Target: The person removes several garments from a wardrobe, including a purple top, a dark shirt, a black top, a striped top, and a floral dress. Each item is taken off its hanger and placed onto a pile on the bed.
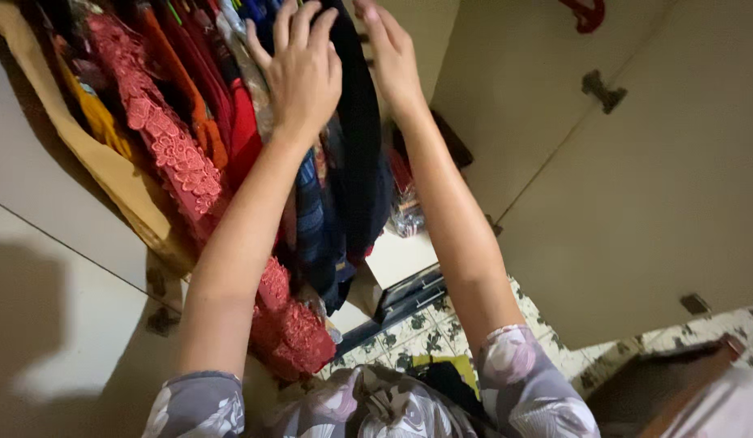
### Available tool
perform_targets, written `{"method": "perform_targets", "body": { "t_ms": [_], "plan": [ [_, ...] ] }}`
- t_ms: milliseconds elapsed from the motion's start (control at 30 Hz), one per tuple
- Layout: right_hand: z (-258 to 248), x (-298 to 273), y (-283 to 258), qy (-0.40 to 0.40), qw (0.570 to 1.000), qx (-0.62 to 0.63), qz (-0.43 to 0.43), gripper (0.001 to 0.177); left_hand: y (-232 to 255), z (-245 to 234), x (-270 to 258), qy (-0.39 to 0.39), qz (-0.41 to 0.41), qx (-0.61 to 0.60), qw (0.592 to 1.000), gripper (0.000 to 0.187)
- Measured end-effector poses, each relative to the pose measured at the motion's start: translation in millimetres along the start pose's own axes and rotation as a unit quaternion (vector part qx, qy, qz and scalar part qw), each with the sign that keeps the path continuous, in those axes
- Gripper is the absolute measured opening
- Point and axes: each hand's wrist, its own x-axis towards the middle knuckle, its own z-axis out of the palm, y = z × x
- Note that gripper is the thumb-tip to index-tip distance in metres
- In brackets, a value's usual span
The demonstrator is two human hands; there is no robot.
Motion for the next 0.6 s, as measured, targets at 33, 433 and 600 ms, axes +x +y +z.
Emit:
{"method": "perform_targets", "body": {
  "t_ms": [33, 433, 600],
  "plan": [
    [6, 20, 5, -0.013, 1.0, -0.001, -0.005, 0.045, -5, 7, 4, -0.042, -0.003, 0.079, 0.996, 0.022],
    [53, 137, 155, -0.143, 0.935, -0.318, -0.065, 0.044, -10, 43, -5, -0.012, 0.016, 0.078, 0.997, 0.026],
    [55, 122, 146, -0.155, 0.983, -0.097, -0.004, 0.043, -11, 55, -6, 0.008, 0.012, 0.075, 0.997, 0.025]
  ]
}}
